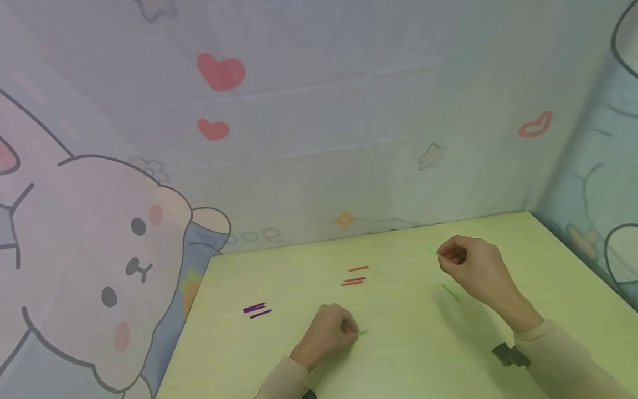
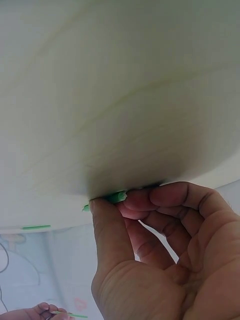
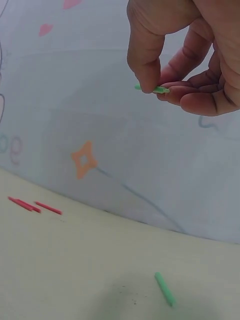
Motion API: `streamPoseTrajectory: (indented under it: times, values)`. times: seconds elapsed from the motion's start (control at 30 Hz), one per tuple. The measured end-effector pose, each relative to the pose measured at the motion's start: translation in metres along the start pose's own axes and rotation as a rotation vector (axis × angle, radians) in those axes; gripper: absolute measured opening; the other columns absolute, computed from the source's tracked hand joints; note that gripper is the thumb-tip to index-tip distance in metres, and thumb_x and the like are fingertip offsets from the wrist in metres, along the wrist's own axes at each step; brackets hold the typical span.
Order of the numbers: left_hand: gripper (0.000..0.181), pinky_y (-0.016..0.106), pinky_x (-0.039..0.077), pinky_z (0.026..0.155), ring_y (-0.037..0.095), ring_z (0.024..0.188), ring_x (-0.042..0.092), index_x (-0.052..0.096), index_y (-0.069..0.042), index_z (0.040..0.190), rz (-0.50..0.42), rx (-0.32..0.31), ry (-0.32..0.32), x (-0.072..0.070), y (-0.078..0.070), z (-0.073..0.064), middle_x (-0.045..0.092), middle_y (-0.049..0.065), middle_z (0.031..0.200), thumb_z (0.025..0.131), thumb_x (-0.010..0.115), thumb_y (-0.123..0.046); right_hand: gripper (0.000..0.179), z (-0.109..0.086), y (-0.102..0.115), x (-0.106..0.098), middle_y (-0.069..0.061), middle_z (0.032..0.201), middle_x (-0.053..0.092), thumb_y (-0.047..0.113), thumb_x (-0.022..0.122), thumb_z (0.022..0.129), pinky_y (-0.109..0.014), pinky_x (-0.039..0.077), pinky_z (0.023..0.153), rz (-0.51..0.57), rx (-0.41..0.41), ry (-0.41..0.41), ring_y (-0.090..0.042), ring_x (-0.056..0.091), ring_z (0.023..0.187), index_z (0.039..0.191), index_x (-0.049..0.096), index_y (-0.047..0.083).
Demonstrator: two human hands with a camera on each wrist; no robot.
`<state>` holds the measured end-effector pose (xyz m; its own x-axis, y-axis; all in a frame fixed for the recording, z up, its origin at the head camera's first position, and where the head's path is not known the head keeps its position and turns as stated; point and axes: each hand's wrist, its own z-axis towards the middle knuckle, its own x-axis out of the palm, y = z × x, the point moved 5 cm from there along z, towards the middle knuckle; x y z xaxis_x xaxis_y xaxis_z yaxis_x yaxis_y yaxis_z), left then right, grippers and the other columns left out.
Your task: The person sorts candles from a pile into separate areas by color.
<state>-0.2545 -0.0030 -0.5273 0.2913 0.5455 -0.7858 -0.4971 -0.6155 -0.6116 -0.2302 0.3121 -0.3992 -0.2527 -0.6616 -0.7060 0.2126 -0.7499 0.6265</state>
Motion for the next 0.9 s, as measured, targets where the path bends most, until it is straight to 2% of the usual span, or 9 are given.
streamPoseTrajectory:
  times: [0.07, 0.13, 0.3, 0.4, 0.53, 0.63, 0.7, 0.9]
  values:
    - [0.013, 0.021, 0.058, 0.066, 0.0, 0.068, 0.063, 0.086, -0.008, 0.088, 0.007, 0.023, -0.013, 0.004, 0.008, 0.002, 0.076, -0.007, 0.077, 0.085, 0.082, 0.004, 0.006, 0.002, -0.002, -0.004, -0.001, 0.092, 0.078, 0.006, 0.08, 0.098, -0.022, 0.055, 0.069, -0.004, 0.002, -0.013, -0.016, 0.072, 0.082, 0.104, 0.08, 0.007]
    - [0.013, 0.021, 0.057, 0.065, 0.0, 0.068, 0.063, 0.086, -0.009, 0.088, 0.007, 0.028, -0.017, 0.004, 0.009, 0.003, 0.076, -0.008, 0.077, 0.085, 0.083, 0.003, 0.007, 0.003, -0.004, -0.006, -0.001, 0.092, 0.079, 0.006, 0.081, 0.098, -0.022, 0.055, 0.068, -0.004, 0.005, -0.025, -0.016, 0.072, 0.082, 0.105, 0.08, 0.007]
    - [0.012, 0.021, 0.058, 0.068, 0.001, 0.068, 0.064, 0.085, -0.007, 0.086, -0.027, -0.02, 0.002, -0.001, 0.001, 0.002, 0.076, -0.005, 0.076, 0.084, 0.087, 0.005, 0.007, 0.005, -0.012, -0.01, -0.001, 0.093, 0.08, 0.008, 0.081, 0.099, -0.022, 0.054, 0.068, -0.007, 0.013, -0.056, -0.016, 0.073, 0.082, 0.106, 0.081, 0.008]
    - [0.013, 0.018, 0.057, 0.068, -0.002, 0.068, 0.063, 0.086, -0.01, 0.086, -0.042, -0.018, -0.001, 0.01, 0.018, 0.007, 0.075, -0.01, 0.075, 0.084, 0.087, 0.003, 0.006, 0.006, -0.017, -0.013, -0.002, 0.091, 0.08, 0.008, 0.08, 0.099, -0.022, 0.053, 0.067, -0.014, 0.017, -0.084, -0.014, 0.073, 0.08, 0.105, 0.081, 0.008]
    - [0.014, 0.016, 0.055, 0.066, -0.006, 0.068, 0.061, 0.086, -0.016, 0.085, -0.022, 0.013, -0.008, 0.029, 0.049, 0.016, 0.071, -0.019, 0.074, 0.084, 0.088, -0.002, 0.006, 0.008, -0.025, -0.019, -0.002, 0.088, 0.08, 0.008, 0.079, 0.098, -0.021, 0.052, 0.064, -0.022, 0.019, -0.13, -0.009, 0.071, 0.076, 0.103, 0.082, 0.007]
    - [0.015, 0.017, 0.056, 0.065, -0.007, 0.068, 0.061, 0.086, -0.018, 0.085, 0.008, 0.032, -0.011, 0.034, 0.057, 0.019, 0.07, -0.021, 0.074, 0.084, 0.089, -0.003, 0.005, 0.009, -0.03, -0.022, -0.002, 0.087, 0.08, 0.008, 0.079, 0.098, -0.02, 0.051, 0.062, -0.024, 0.025, -0.161, -0.003, 0.069, 0.073, 0.102, 0.082, 0.008]
    - [0.014, 0.017, 0.055, 0.065, -0.006, 0.068, 0.061, 0.086, -0.018, 0.084, 0.013, 0.04, -0.019, 0.035, 0.057, 0.018, 0.071, -0.02, 0.074, 0.084, 0.089, -0.004, 0.005, 0.009, -0.034, -0.024, -0.003, 0.087, 0.08, 0.009, 0.079, 0.098, -0.019, 0.051, 0.062, -0.028, 0.037, -0.171, -0.002, 0.068, 0.073, 0.102, 0.082, 0.007]
    - [0.012, 0.022, 0.058, 0.066, 0.0, 0.068, 0.064, 0.086, -0.011, 0.086, -0.005, 0.041, -0.027, 0.018, 0.03, 0.009, 0.076, -0.009, 0.076, 0.085, 0.086, 0.001, 0.007, 0.009, -0.045, -0.025, -0.005, 0.089, 0.08, 0.011, 0.078, 0.099, -0.019, 0.049, 0.064, -0.044, 0.076, -0.176, -0.01, 0.07, 0.077, 0.103, 0.082, 0.006]
